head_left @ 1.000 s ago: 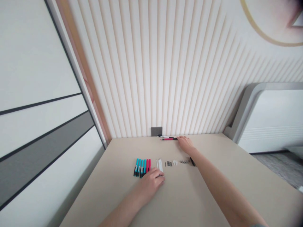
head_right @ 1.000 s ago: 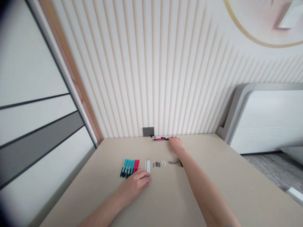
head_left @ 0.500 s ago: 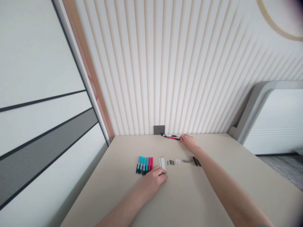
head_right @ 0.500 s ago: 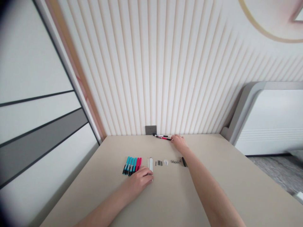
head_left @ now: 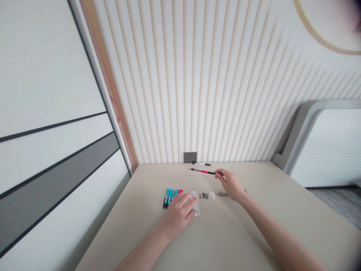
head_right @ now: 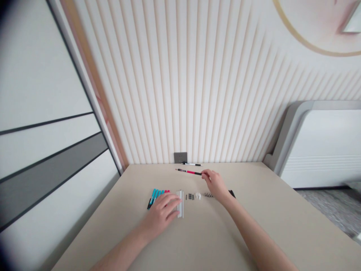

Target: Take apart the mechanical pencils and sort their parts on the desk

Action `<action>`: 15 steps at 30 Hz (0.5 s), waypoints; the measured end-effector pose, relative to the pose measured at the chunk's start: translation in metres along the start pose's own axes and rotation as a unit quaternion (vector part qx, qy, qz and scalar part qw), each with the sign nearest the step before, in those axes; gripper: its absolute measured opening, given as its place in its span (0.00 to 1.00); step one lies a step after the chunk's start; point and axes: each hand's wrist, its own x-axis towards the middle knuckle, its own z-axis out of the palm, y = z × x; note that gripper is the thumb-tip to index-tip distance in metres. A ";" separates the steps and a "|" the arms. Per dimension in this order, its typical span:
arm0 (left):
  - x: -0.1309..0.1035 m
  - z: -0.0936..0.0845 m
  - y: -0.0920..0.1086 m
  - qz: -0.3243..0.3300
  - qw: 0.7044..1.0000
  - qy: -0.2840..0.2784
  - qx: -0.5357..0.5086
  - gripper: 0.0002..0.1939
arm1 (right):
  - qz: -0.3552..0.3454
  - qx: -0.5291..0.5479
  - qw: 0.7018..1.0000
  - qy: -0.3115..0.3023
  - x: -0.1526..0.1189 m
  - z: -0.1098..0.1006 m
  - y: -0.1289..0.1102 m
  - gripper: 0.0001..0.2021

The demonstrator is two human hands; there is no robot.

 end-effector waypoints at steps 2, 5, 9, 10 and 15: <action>0.000 -0.006 -0.008 -0.022 0.996 0.083 0.019 0.17 | -0.018 0.113 0.993 0.006 -0.025 -0.001 -0.018 0.16; -0.002 -0.013 -0.020 -0.054 0.988 0.139 0.024 0.19 | -0.018 0.197 0.980 -0.006 -0.055 0.004 -0.041 0.15; -0.005 -0.017 -0.027 -0.061 0.993 0.097 -0.023 0.13 | -0.029 0.230 0.972 -0.023 -0.070 0.013 -0.052 0.14; -0.005 -0.018 -0.027 -0.063 0.994 0.087 -0.033 0.10 | -0.029 0.235 0.971 -0.025 -0.071 0.015 -0.051 0.13; -0.005 -0.015 -0.025 -0.067 0.993 0.056 -0.083 0.06 | -0.033 0.233 0.971 -0.025 -0.071 0.017 -0.045 0.12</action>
